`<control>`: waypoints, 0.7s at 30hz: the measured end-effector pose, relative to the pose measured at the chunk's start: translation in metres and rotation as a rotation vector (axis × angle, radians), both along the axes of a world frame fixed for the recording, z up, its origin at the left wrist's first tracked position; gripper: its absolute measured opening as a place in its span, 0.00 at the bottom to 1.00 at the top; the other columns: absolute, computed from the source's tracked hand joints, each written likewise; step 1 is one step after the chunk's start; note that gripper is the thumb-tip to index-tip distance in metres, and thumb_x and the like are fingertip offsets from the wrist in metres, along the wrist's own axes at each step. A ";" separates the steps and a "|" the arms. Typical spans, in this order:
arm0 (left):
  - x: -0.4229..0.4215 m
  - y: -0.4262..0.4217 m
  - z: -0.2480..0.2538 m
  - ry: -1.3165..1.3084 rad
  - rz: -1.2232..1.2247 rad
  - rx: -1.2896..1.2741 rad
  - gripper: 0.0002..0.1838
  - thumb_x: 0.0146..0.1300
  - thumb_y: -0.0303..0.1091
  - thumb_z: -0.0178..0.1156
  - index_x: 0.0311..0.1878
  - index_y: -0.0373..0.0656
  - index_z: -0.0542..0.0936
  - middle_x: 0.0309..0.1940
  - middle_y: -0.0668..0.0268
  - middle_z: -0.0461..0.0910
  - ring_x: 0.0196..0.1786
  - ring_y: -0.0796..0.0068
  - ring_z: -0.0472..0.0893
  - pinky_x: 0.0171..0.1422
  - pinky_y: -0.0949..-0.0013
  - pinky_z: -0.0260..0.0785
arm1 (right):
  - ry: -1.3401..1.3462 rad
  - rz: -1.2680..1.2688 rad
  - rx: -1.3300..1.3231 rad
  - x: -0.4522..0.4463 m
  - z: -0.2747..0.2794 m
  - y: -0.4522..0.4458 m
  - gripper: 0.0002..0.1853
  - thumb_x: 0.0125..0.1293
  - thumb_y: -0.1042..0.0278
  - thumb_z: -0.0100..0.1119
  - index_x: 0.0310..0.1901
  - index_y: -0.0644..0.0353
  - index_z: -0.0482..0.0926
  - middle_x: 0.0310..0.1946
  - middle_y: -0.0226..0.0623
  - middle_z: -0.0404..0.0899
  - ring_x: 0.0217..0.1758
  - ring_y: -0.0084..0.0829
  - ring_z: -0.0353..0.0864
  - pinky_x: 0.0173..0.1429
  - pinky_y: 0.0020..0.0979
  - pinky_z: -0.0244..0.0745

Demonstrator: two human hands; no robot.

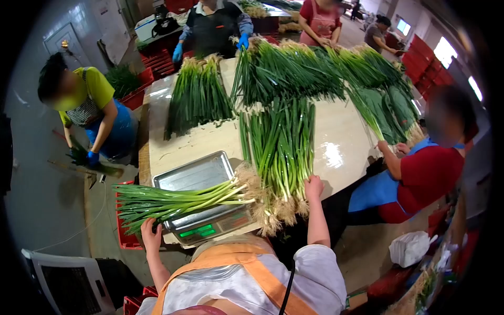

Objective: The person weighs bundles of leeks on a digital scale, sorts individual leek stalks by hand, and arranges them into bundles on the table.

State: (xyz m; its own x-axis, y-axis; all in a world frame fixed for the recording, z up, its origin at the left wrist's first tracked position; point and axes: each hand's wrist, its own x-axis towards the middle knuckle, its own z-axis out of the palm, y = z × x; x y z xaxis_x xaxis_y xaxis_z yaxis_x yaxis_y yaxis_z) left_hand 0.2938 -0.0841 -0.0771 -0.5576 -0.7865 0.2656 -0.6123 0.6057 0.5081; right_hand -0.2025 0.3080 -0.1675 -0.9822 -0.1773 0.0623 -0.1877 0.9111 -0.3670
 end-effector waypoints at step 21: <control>-0.025 -0.005 0.019 0.009 -0.079 0.021 0.15 0.54 0.26 0.63 0.46 0.36 0.77 0.49 0.55 0.76 0.54 0.54 0.72 0.59 0.59 0.65 | -0.262 0.428 -1.429 0.075 0.249 -0.075 0.14 0.71 0.69 0.47 0.54 0.66 0.68 0.23 0.31 0.70 0.19 0.19 0.67 0.29 0.20 0.67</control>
